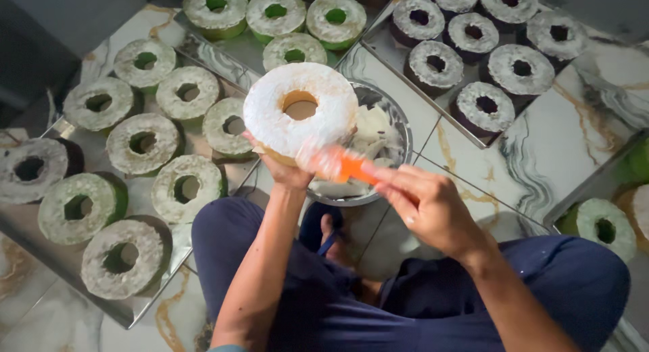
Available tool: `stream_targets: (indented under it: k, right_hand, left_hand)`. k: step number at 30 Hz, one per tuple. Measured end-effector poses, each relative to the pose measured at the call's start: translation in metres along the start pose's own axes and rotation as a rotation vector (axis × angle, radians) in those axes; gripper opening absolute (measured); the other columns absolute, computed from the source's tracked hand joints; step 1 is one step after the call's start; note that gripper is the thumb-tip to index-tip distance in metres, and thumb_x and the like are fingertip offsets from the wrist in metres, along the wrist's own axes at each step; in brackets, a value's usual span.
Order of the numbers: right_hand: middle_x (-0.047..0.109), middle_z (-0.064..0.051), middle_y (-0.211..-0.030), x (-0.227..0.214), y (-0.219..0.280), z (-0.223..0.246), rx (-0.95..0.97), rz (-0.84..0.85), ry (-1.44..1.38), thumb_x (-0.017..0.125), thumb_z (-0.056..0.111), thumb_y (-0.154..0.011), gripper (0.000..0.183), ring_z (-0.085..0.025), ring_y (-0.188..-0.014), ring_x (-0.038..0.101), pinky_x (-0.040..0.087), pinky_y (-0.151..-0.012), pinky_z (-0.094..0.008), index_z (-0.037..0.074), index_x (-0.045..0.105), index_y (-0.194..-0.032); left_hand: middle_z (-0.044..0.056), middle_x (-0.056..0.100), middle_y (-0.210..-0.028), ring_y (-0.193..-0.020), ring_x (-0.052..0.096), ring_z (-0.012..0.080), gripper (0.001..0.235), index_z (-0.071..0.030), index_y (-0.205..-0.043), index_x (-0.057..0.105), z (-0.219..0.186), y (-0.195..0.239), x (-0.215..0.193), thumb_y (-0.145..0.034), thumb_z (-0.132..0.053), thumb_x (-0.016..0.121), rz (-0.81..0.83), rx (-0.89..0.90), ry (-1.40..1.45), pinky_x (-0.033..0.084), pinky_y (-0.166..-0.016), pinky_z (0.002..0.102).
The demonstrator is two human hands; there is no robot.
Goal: The person sits on the floor and frosts ring-shaped cakes with white icing using an orange spatula. They pick up each cake, spread icing evenly on the top surface, and place the finished cakes onto metal trays alongside other frosted cakes.
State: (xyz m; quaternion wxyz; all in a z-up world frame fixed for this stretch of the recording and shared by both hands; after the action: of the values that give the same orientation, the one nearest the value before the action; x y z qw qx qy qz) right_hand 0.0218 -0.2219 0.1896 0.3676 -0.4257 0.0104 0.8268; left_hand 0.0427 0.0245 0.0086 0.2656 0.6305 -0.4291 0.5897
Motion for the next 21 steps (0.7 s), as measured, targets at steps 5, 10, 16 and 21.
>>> stream_targets:
  k: [5, 10, 16, 21]
  right_hand:
    - [0.068, -0.006, -0.075, -0.008, -0.012, -0.018, -0.072, -0.071, 0.193, 0.074, 0.009, -0.091, 0.038, -0.018, -0.06, 0.056, 0.049, -0.056, -0.032, 0.016, 0.073, -0.128]
    - [0.07, -0.006, -0.087, -0.045, -0.027, -0.045, -0.08, -0.195, 0.267, 0.073, 0.01, -0.098, 0.03, -0.016, -0.065, 0.061, 0.049, -0.058, -0.032, 0.016, 0.073, -0.128]
    - [0.071, -0.005, -0.084, -0.048, -0.026, -0.058, -0.134, -0.095, 0.198, 0.073, 0.006, -0.094, 0.035, -0.015, -0.065, 0.062, 0.052, -0.06, -0.028, 0.017, 0.074, -0.127]
    - [0.073, -0.003, -0.1, -0.022, -0.016, -0.041, -0.098, -0.154, -0.028, 0.065, -0.001, -0.096, 0.043, -0.014, -0.074, 0.064, 0.052, -0.056, -0.025, 0.018, 0.068, -0.134]
  left_hand:
    - [0.011, 0.047, -0.157, -0.142, 0.047, 0.0343, 0.09, -0.012, -0.157, 0.039, 0.001, -0.006, -0.014, -0.095, -0.078, 0.033, -0.082, -0.031, 0.008, 0.039, -0.12, 0.052]
    - [0.011, 0.047, -0.157, -0.143, 0.047, 0.0344, 0.087, -0.012, -0.157, 0.039, 0.003, -0.01, -0.013, -0.098, -0.076, 0.029, -0.097, -0.047, -0.033, 0.039, -0.121, 0.052]
    - [0.012, 0.047, -0.156, -0.142, 0.047, 0.0353, 0.091, -0.011, -0.156, 0.039, 0.005, -0.008, 0.003, -0.096, -0.078, 0.028, -0.047, -0.116, -0.037, 0.041, -0.119, 0.053]
    - [0.01, 0.048, -0.158, -0.144, 0.048, 0.0329, 0.092, -0.014, -0.159, 0.039, 0.01, -0.006, 0.006, -0.095, -0.079, 0.031, -0.038, -0.114, -0.152, 0.042, -0.12, 0.05]
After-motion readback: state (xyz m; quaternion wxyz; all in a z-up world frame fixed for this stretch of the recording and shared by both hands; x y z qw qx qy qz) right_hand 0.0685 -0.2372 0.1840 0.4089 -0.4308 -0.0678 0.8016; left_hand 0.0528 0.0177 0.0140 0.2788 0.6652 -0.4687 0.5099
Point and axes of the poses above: each hand's wrist, its own y-axis away from the middle knuckle, its own x-axis out of the palm, z = x × y, the point moved 5 cm from there along -y, towards the middle knuckle
